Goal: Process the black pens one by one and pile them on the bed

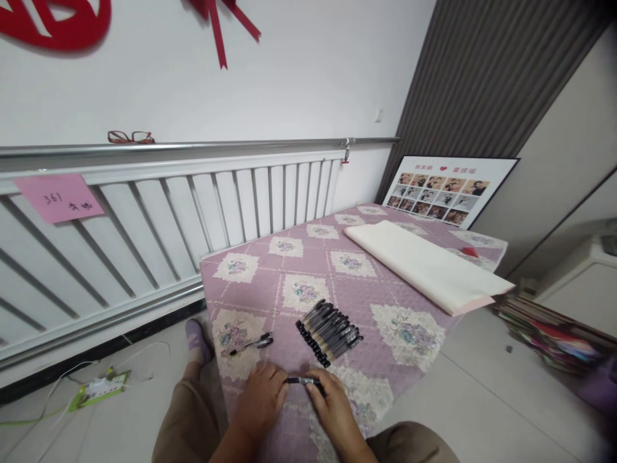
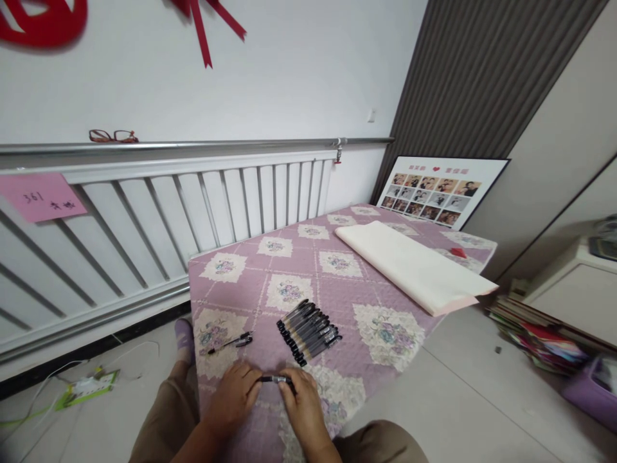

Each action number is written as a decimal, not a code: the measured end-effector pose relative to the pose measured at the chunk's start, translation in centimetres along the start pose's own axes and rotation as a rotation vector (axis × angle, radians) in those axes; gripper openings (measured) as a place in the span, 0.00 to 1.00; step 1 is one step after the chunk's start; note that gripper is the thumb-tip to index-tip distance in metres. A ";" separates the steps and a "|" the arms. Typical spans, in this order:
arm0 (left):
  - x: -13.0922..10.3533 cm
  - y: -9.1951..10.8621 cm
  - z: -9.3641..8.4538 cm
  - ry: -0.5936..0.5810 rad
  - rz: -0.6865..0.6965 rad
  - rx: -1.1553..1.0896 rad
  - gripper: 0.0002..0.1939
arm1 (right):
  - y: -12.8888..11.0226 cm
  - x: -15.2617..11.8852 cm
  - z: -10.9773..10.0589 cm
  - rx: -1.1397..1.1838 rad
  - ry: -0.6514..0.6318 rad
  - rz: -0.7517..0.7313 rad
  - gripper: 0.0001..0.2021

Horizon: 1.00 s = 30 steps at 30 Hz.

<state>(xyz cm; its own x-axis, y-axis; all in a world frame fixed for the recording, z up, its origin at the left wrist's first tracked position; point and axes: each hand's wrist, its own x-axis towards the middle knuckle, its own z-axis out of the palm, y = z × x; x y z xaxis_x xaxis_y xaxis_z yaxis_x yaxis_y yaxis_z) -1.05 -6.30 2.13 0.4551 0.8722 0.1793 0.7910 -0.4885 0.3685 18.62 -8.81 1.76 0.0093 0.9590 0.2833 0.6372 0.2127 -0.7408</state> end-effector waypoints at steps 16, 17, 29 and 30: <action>-0.6 -0.4 -0.4 0.066 -0.016 -0.001 0.06 | -0.3 0.2 0.4 -0.159 0.050 -0.120 0.11; -0.6 -0.4 -0.4 0.064 -0.006 0.002 0.06 | -0.4 0.2 0.4 -0.166 0.055 -0.126 0.10; -0.6 -0.2 -0.6 0.130 -0.039 0.004 0.07 | -2.3 0.7 3.0 -0.234 0.124 -0.055 0.15; -0.6 -0.1 -0.6 0.130 -0.041 0.004 0.06 | -2.3 0.7 3.0 -0.234 0.112 -0.059 0.16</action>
<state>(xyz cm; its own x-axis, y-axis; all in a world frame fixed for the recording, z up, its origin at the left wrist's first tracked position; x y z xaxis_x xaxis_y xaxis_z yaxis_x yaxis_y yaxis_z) -1.66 -6.73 2.50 0.3652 0.8875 0.2811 0.8097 -0.4519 0.3745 14.85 -8.09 1.88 0.0440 0.9169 0.3967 0.7997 0.2057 -0.5641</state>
